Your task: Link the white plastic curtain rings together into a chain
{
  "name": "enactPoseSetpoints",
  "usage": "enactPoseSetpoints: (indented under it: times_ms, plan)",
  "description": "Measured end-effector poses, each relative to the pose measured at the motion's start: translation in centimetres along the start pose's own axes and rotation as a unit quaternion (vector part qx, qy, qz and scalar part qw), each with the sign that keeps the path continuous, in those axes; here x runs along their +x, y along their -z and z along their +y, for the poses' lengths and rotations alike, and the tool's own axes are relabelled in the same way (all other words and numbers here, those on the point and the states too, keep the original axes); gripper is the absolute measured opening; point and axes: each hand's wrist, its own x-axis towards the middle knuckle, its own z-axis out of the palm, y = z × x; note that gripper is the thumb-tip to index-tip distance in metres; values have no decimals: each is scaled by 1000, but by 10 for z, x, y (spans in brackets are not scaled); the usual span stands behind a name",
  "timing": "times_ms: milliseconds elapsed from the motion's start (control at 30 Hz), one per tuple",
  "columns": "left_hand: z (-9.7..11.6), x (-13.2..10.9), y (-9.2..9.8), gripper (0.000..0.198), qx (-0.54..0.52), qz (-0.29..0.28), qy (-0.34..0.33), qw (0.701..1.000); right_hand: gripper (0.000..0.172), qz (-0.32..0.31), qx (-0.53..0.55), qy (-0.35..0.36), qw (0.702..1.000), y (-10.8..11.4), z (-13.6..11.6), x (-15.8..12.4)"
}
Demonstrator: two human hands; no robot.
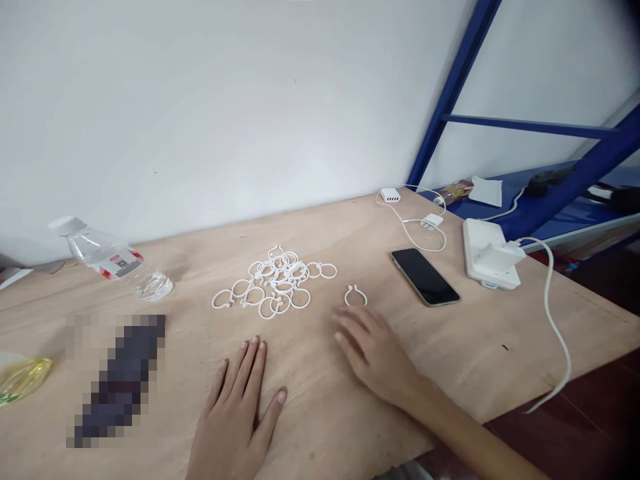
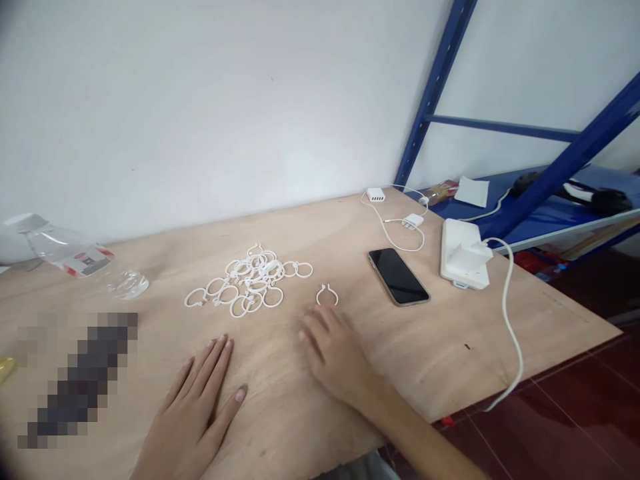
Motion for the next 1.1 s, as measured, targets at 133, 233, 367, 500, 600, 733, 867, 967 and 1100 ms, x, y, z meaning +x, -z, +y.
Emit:
enactPoseSetpoints:
  times_ms: [133,233,367,500,600,733,867,967,1100]
  plan:
    - [-1,1,1,77,10,9,-5,1000,37,-11,-55,-81,995,9,33,26]
    - [-3,1,-1,79,4,18,-10,1000,37,-56,-38,-72,995,10,42,40]
    - [-2,6,0,67,-47,16,22,999,36,-74,21,-28,997,1,24,46]
    - [5,30,9,46,-169,-29,77,982,32,-104,92,21,990,-11,-15,45]
    - [9,57,11,37,-267,-51,69,960,22,-127,144,55,980,-19,-37,46]
    - [5,82,2,24,-346,-64,34,935,25,-122,251,9,960,-31,-37,54]
    - [-2,85,-7,27,-391,-40,10,920,32,-75,282,-20,956,-34,-23,59]
    - [-5,83,-6,27,-443,-30,48,895,33,-95,265,43,959,-31,-22,60]
    - [-6,82,-4,19,-486,-41,126,864,25,-134,286,54,947,-27,-27,62]
